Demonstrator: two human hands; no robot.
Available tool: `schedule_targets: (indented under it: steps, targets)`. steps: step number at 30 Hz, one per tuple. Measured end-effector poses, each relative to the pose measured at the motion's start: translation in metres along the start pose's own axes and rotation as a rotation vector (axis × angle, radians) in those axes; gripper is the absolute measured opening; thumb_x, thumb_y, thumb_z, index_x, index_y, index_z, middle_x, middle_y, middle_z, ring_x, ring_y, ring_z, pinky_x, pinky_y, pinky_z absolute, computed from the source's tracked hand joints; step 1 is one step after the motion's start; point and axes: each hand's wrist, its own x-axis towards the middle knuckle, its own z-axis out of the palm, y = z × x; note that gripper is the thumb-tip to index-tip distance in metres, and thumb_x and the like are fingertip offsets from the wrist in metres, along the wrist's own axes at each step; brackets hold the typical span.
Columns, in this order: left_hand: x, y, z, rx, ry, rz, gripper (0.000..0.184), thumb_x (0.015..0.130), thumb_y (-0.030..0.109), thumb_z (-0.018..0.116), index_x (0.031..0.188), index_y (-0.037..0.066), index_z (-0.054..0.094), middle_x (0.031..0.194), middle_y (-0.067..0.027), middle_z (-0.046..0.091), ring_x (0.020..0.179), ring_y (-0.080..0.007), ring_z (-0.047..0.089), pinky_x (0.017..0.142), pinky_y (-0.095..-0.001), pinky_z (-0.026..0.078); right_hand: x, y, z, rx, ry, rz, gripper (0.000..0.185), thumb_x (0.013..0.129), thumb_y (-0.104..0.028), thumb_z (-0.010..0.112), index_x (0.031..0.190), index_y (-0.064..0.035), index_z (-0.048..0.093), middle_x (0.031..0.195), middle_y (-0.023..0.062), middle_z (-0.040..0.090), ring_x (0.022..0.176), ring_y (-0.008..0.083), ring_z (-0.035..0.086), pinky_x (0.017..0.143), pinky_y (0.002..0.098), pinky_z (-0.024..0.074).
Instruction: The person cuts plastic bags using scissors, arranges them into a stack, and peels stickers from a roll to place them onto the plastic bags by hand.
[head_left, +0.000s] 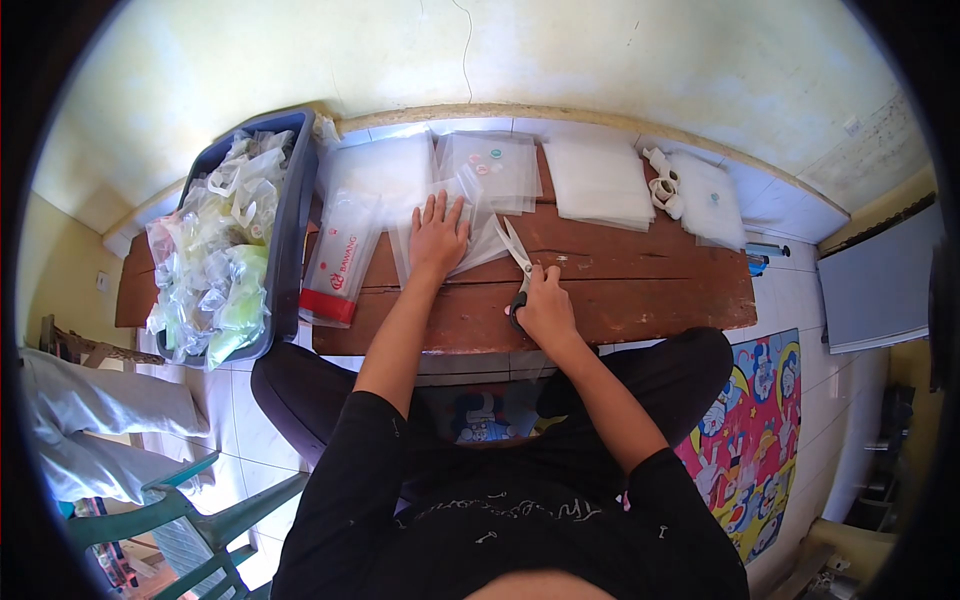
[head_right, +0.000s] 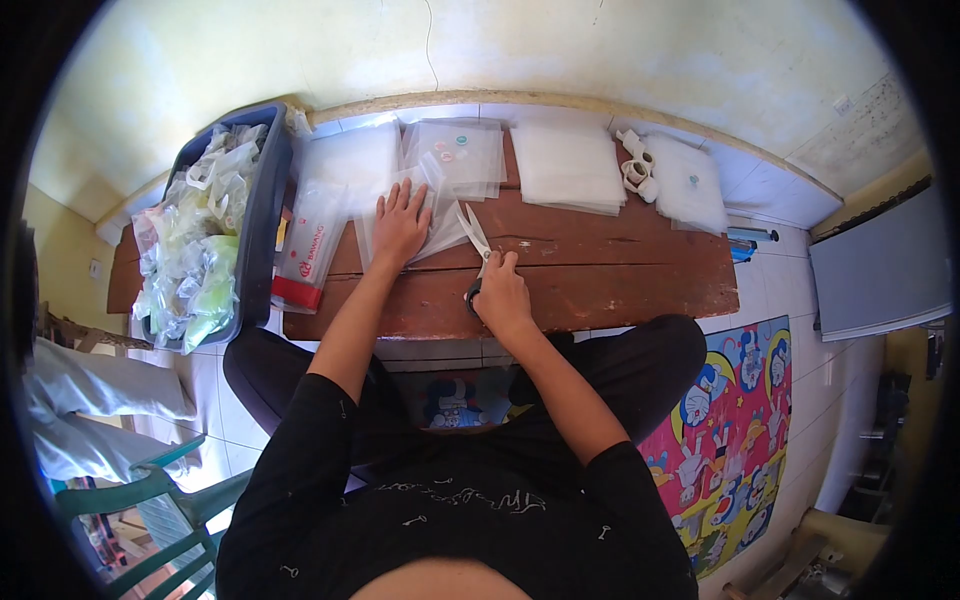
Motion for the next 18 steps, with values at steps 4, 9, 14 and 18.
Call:
schedule_targets:
  steps: [4,9,14,18]
  targets:
    - [0.000,0.000,0.000,0.004,0.006,0.006,0.053,0.097,0.041,0.039,0.147,0.022,0.038,0.156,-0.0096,0.027,0.145,-0.0267,0.022,0.118,-0.0459,0.013,-0.002,0.002,-0.004,-0.021,-0.008,-0.040,0.061,0.073,-0.013,0.078,0.117,0.0053,0.041,0.108,0.0249,0.046,0.085,0.0472,0.064,0.072,0.0478,0.0556]
    - [0.000,0.000,0.001,-0.004,0.014,0.009,0.053,0.097,0.041,0.040,0.146,0.021,0.039,0.156,-0.0096,0.028,0.145,-0.0268,0.022,0.118,-0.0459,0.014,-0.007,0.010,-0.002,-0.009,0.007,-0.044,0.061,0.073,-0.014,0.079,0.118,0.0038,0.041,0.109,0.0246,0.046,0.085,0.0482,0.063,0.072,0.0496,0.0545]
    - [-0.002,-0.001,0.002,-0.018,0.077,0.034,0.052,0.096,0.039,0.043,0.144,0.020,0.043,0.153,-0.0121,0.032,0.142,-0.0299,0.027,0.117,-0.0473,0.017,-0.008,0.009,0.001,0.000,0.008,-0.016,0.062,0.073,-0.015,0.079,0.119,0.0026,0.042,0.110,0.0241,0.047,0.086,0.0485,0.062,0.073,0.0508,0.0539]
    - [0.000,-0.001,0.003,-0.025,0.064,0.026,0.052,0.096,0.039,0.042,0.144,0.019,0.043,0.154,-0.0116,0.030,0.143,-0.0292,0.026,0.117,-0.0472,0.016,-0.001,0.001,0.001,0.053,0.023,0.012,0.062,0.072,-0.011,0.076,0.123,0.0037,0.044,0.110,0.0247,0.048,0.088,0.0494,0.060,0.077,0.0505,0.0518]
